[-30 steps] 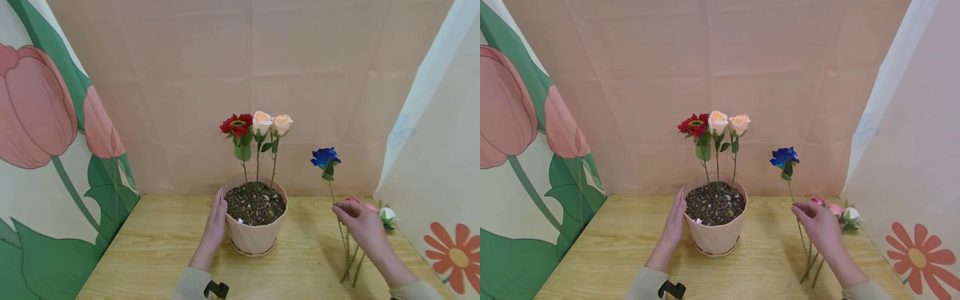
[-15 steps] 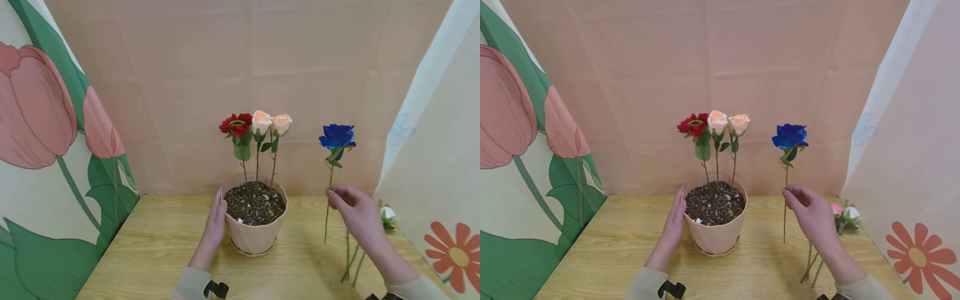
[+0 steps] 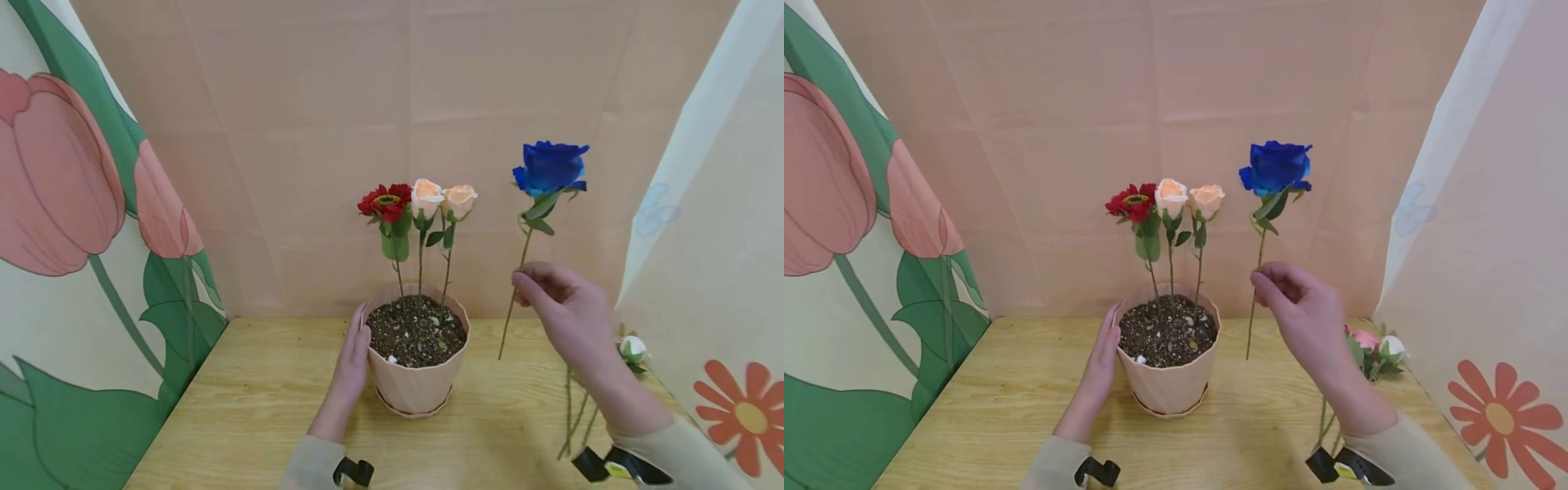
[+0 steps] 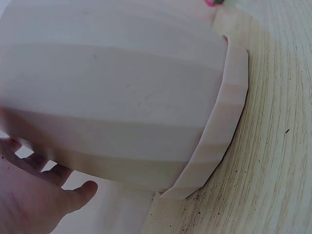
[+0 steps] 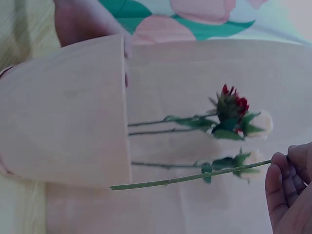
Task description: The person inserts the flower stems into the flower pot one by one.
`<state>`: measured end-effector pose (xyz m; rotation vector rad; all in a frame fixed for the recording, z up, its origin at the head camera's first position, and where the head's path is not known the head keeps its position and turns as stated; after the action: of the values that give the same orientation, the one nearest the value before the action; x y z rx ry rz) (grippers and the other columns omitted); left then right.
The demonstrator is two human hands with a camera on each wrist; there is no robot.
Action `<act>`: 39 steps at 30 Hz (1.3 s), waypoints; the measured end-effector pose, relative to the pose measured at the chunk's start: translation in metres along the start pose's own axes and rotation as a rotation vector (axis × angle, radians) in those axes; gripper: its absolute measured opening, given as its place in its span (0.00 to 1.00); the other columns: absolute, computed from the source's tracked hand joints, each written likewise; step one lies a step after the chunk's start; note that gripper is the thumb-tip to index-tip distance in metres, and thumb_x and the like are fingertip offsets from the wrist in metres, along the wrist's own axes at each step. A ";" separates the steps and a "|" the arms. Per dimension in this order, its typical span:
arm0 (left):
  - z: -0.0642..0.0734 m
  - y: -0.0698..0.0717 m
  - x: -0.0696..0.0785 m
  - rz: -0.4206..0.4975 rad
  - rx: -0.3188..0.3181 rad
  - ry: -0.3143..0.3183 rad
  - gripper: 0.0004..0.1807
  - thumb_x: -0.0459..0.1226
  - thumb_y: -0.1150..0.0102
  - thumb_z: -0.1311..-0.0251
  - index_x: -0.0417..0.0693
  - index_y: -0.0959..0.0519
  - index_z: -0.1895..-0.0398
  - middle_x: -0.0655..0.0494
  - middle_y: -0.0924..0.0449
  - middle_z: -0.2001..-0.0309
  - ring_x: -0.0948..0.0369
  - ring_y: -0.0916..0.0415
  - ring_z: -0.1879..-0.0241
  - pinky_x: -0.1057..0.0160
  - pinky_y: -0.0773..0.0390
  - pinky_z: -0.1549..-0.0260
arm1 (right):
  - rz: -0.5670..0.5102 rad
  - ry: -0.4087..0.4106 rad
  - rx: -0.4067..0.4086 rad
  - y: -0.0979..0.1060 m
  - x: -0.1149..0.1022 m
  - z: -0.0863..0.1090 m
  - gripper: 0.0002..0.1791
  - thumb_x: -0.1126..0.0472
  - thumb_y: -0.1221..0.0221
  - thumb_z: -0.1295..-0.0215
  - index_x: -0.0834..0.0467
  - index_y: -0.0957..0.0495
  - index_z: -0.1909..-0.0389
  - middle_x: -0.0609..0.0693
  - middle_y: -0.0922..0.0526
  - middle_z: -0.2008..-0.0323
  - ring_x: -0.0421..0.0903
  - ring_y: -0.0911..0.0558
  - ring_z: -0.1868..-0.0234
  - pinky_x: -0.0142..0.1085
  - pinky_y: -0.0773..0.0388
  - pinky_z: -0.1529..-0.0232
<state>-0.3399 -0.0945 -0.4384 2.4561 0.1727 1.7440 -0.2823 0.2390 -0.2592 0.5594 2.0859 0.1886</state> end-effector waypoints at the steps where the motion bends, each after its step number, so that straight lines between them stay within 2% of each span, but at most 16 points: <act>1: 0.000 0.000 0.000 -0.001 -0.002 0.002 0.30 0.52 0.66 0.08 0.74 0.48 0.09 0.60 0.50 0.11 0.43 0.53 0.13 0.27 0.53 0.20 | -0.008 0.009 -0.003 -0.002 -0.004 -0.001 0.11 0.54 0.33 0.19 0.59 0.11 0.49 0.49 0.10 0.64 0.40 0.13 0.64 0.25 0.17 0.63; 5: 0.000 0.000 0.000 0.002 -0.005 0.005 0.30 0.52 0.66 0.08 0.72 0.49 0.09 0.59 0.51 0.11 0.43 0.54 0.13 0.27 0.53 0.20 | -0.052 0.045 0.000 -0.011 -0.020 -0.007 0.10 0.55 0.32 0.20 0.58 0.10 0.51 0.49 0.10 0.65 0.41 0.13 0.64 0.25 0.17 0.64; 9: 0.000 0.000 -0.001 -0.002 -0.006 0.008 0.31 0.53 0.67 0.09 0.71 0.49 0.09 0.59 0.51 0.11 0.43 0.54 0.13 0.28 0.54 0.20 | -0.106 0.093 -0.006 -0.022 -0.035 -0.012 0.09 0.59 0.32 0.20 0.62 0.10 0.52 0.50 0.10 0.66 0.41 0.13 0.66 0.26 0.16 0.63; 14: 0.000 0.000 -0.001 0.002 -0.007 0.002 0.31 0.53 0.67 0.08 0.70 0.50 0.08 0.57 0.52 0.10 0.41 0.54 0.13 0.26 0.54 0.20 | -0.183 0.110 -0.030 -0.043 -0.045 -0.017 0.08 0.63 0.31 0.21 0.65 0.10 0.54 0.52 0.10 0.67 0.41 0.12 0.67 0.28 0.13 0.61; 19: 0.000 0.000 0.000 0.009 -0.008 -0.005 0.31 0.53 0.68 0.08 0.67 0.50 0.08 0.54 0.52 0.10 0.39 0.54 0.14 0.25 0.54 0.21 | -0.204 0.107 -0.068 -0.068 -0.046 -0.022 0.09 0.61 0.31 0.21 0.64 0.10 0.55 0.55 0.10 0.66 0.43 0.12 0.66 0.29 0.13 0.60; 24: -0.001 -0.001 -0.002 0.013 -0.005 0.005 0.31 0.53 0.68 0.08 0.69 0.49 0.08 0.55 0.52 0.10 0.40 0.54 0.14 0.26 0.55 0.20 | -0.226 0.089 -0.113 -0.094 -0.041 -0.028 0.10 0.60 0.31 0.21 0.65 0.11 0.53 0.57 0.10 0.66 0.46 0.11 0.66 0.31 0.13 0.64; 26: -0.001 -0.002 -0.003 0.013 -0.005 0.003 0.31 0.53 0.68 0.08 0.68 0.49 0.08 0.55 0.52 0.10 0.40 0.55 0.14 0.26 0.55 0.20 | -0.221 0.077 -0.123 -0.103 -0.038 -0.030 0.10 0.60 0.31 0.21 0.64 0.10 0.52 0.56 0.09 0.65 0.48 0.10 0.66 0.32 0.14 0.67; 31: -0.002 -0.002 -0.005 0.015 -0.006 0.005 0.30 0.52 0.69 0.08 0.68 0.48 0.08 0.55 0.51 0.11 0.42 0.55 0.13 0.28 0.55 0.19 | -0.224 0.066 -0.144 -0.122 -0.034 -0.032 0.08 0.60 0.31 0.21 0.61 0.10 0.51 0.57 0.09 0.63 0.61 0.10 0.62 0.35 0.13 0.67; 36: -0.002 -0.001 -0.006 0.007 0.000 0.011 0.31 0.54 0.68 0.08 0.68 0.48 0.08 0.55 0.50 0.11 0.42 0.55 0.13 0.28 0.55 0.19 | -0.217 0.083 -0.139 -0.136 -0.031 -0.037 0.09 0.59 0.31 0.21 0.60 0.09 0.50 0.57 0.08 0.62 0.53 0.10 0.63 0.31 0.15 0.67; 39: -0.001 0.000 -0.006 0.008 0.002 0.012 0.31 0.54 0.68 0.08 0.68 0.48 0.08 0.55 0.50 0.11 0.42 0.55 0.13 0.28 0.55 0.19 | -0.237 0.082 -0.146 -0.146 -0.030 -0.039 0.10 0.60 0.31 0.21 0.62 0.09 0.49 0.56 0.08 0.62 0.53 0.10 0.63 0.31 0.14 0.66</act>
<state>-0.3432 -0.0955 -0.4436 2.4509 0.1660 1.7632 -0.3468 0.0988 -0.2651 0.2176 2.1768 0.2277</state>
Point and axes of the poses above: each hand's wrist, its own z-axis away from the middle knuckle, its own y-axis out of the back of the hand, x = y × z, the point moved 8 cm from there along -z, towards the middle knuckle
